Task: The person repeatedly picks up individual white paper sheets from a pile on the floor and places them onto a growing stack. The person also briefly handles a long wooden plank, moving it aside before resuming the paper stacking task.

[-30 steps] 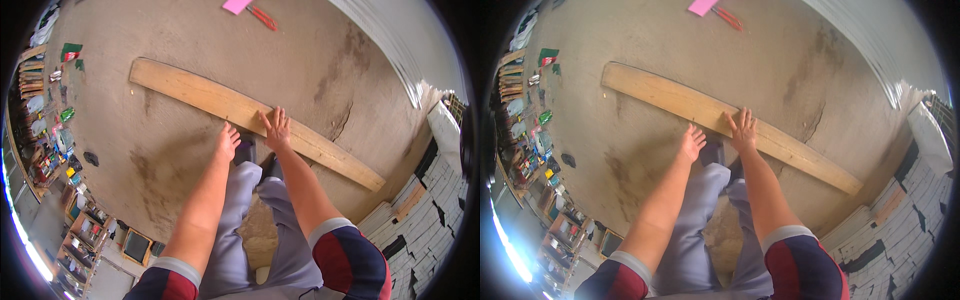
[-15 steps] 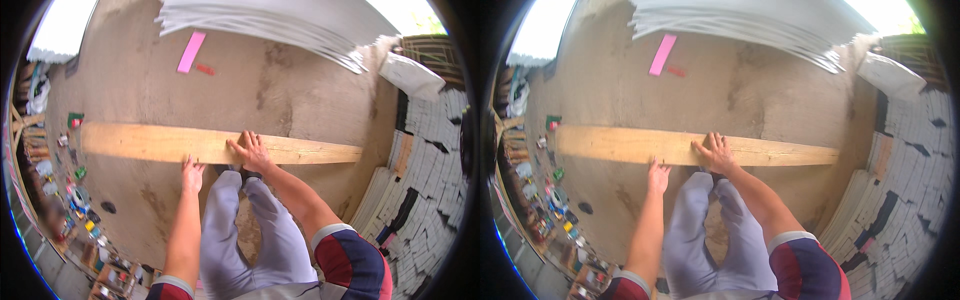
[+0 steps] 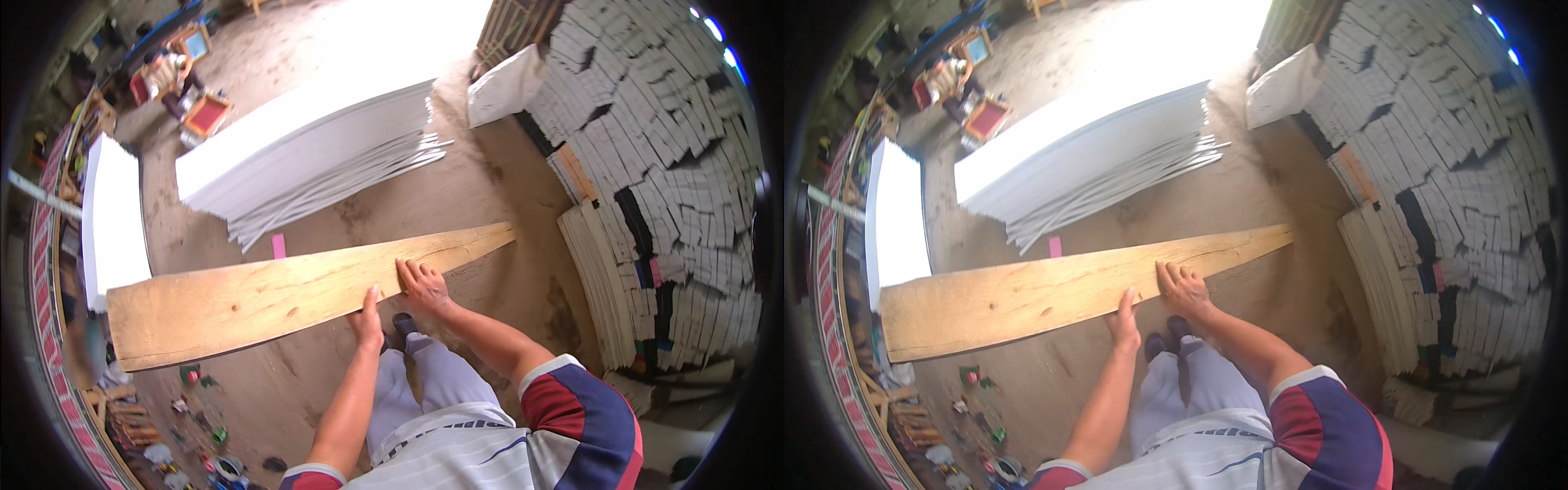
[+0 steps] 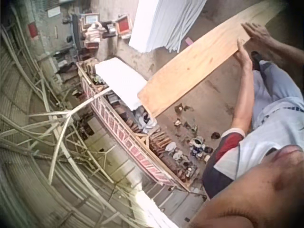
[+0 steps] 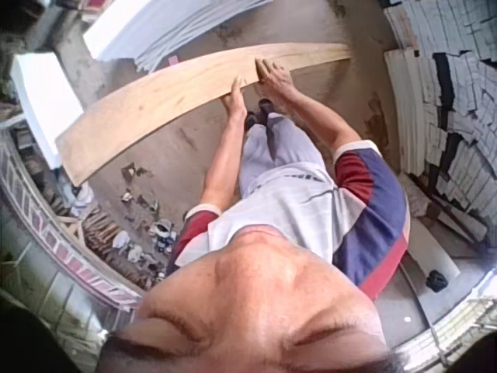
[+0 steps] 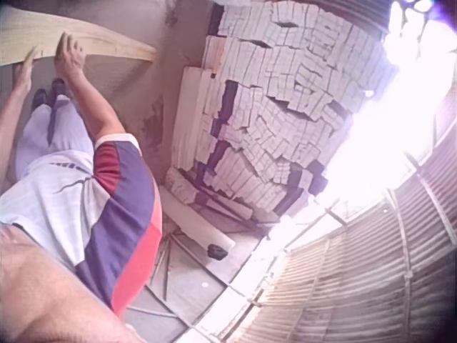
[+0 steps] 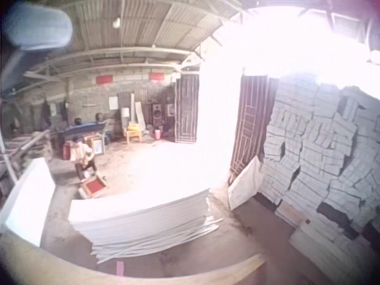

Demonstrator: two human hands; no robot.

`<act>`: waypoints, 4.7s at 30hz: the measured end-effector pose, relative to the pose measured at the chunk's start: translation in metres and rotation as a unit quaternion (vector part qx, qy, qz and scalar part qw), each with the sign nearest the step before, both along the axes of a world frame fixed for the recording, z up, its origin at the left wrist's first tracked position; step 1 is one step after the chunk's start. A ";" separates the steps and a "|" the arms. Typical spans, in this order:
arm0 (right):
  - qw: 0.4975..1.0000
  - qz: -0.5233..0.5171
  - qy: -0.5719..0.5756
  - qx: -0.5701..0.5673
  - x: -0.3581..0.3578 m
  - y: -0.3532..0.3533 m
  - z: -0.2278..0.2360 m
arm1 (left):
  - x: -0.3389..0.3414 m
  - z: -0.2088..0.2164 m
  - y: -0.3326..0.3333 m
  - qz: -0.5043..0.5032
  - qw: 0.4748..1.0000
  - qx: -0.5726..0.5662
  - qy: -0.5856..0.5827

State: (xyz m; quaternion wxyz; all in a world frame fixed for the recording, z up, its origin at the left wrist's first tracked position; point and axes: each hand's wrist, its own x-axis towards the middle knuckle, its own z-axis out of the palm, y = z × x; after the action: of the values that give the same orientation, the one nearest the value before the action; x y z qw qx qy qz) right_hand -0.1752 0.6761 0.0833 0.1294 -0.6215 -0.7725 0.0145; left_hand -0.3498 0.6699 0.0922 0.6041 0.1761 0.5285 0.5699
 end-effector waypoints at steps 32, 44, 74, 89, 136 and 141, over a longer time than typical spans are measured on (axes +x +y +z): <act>0.906 -0.273 0.195 0.257 0.511 0.092 0.264 | 0.532 0.266 0.269 -0.267 0.872 0.409 0.003; 0.909 -0.228 0.310 0.159 0.667 0.182 0.194 | 0.688 0.216 0.320 -0.133 0.910 0.392 -0.016; 0.911 -0.109 0.338 0.209 1.026 0.438 0.186 | 1.023 0.227 0.457 -0.122 0.859 0.366 0.336; 0.914 -0.095 0.341 0.200 1.041 0.454 0.168 | 1.031 0.238 0.456 -0.159 0.837 0.304 0.427; 0.612 -0.654 0.343 0.283 0.869 -0.429 0.259 | 1.117 0.208 -0.234 -0.721 0.511 0.428 -0.189; 0.515 -0.793 0.174 0.274 0.845 -0.552 0.300 | 1.119 0.229 -0.396 -0.730 0.518 0.393 -0.212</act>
State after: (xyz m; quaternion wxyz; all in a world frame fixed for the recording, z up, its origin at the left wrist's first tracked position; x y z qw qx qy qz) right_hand 0.6700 0.1237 0.3835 0.3834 -0.8948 0.1134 -0.1986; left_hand 0.7692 0.2737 0.3216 0.7716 0.5934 -0.2067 0.0989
